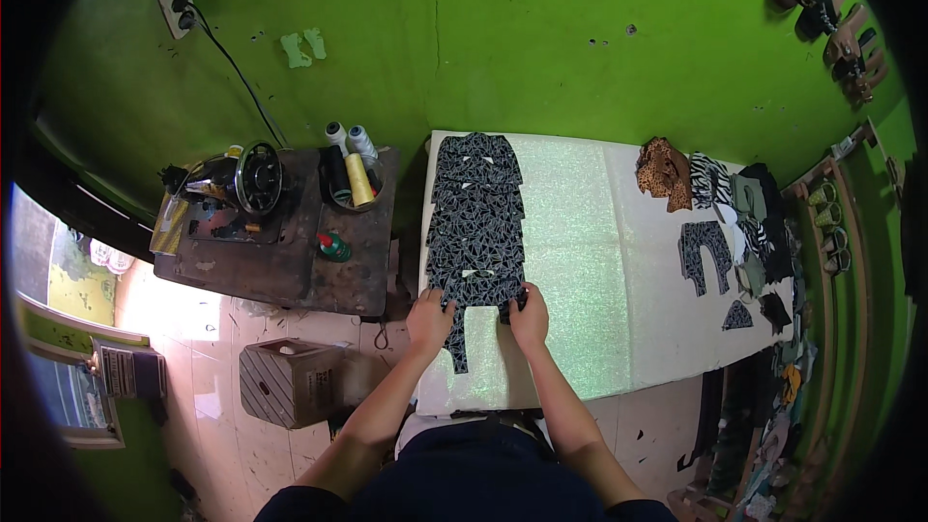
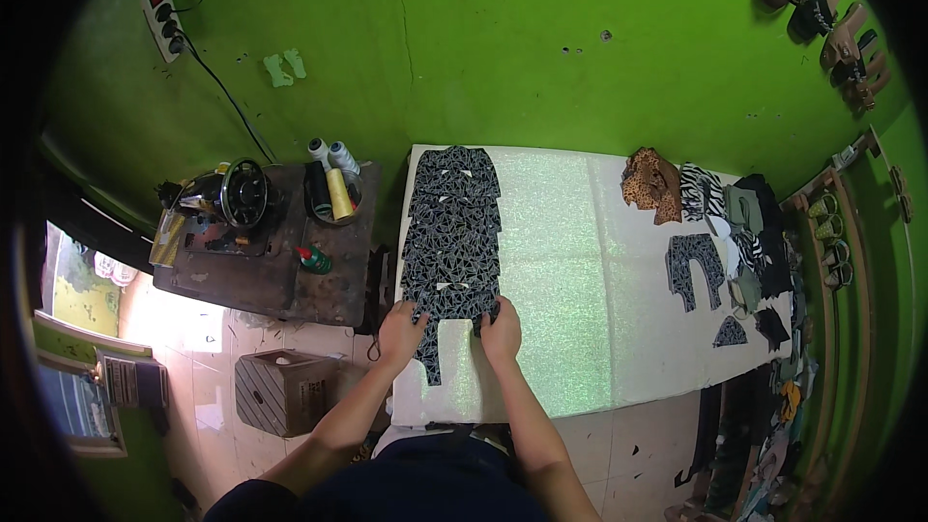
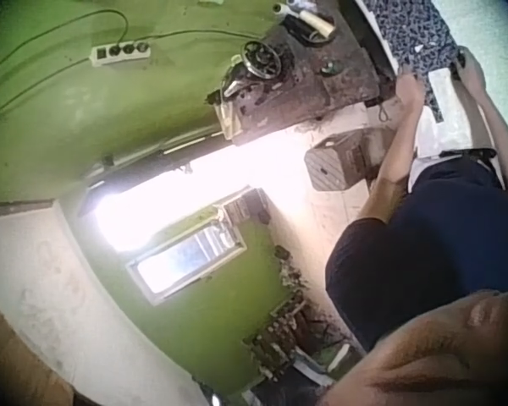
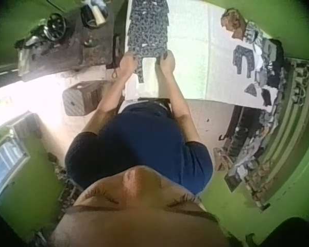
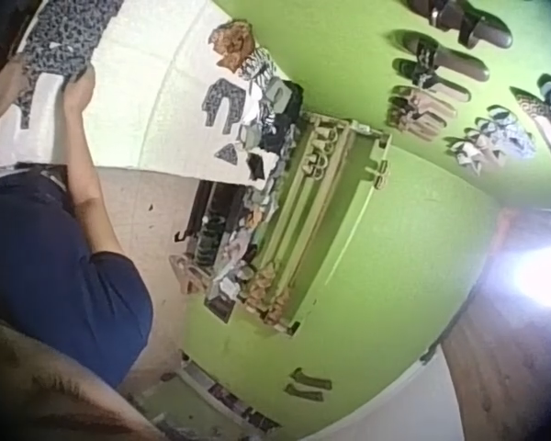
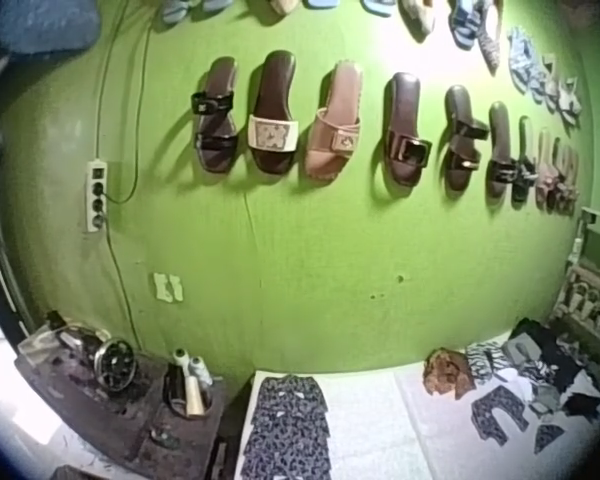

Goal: Organize and stack various patterned fabric pieces (leopard and abstract prints) on a table in a shoe manufacturing workshop.

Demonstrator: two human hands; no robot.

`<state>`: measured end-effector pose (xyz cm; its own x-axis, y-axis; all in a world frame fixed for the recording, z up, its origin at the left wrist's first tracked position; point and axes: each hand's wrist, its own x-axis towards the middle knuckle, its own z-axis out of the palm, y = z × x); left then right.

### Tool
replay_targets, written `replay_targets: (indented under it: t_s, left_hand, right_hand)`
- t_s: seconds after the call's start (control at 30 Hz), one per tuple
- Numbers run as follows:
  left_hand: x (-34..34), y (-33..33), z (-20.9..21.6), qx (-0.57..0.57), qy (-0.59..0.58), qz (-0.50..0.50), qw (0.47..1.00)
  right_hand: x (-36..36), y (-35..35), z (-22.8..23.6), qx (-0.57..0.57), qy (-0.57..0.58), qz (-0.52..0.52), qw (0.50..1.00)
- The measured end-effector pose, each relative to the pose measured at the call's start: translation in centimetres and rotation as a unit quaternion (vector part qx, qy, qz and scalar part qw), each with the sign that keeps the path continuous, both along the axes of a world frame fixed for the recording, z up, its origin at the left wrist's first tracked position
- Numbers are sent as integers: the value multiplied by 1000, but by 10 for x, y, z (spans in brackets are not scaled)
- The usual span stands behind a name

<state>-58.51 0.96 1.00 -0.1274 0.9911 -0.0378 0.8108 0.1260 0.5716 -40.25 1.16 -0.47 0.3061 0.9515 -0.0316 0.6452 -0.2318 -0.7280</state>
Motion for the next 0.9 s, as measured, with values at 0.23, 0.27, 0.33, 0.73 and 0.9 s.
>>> replay_targets:
  t_s: [0.23, 0.27, 0.33, 0.73, 0.9]
  left_hand:
    - [0, -2, 2, 32, 0, -8, 999]
    - [0, -1, 3, 33, 0, -8, 999]
    - [3, 1, 12, -9, -27, 4, 1000]
    - [7, -2, 13, 101, 90, -11, 991]
    - [13, -8, 4, 162, 141, -101, 971]
  right_hand:
    - [-1, -1, 8, -12, -34, 21, 999]
    - [0, 0, 8, -11, -34, 22, 999]
    - [2, 1, 9, -20, -24, 27, 999]
    - [-7, -6, 13, 110, -208, 104, 966]
    - [-10, -17, -4, 135, -212, 183, 950]
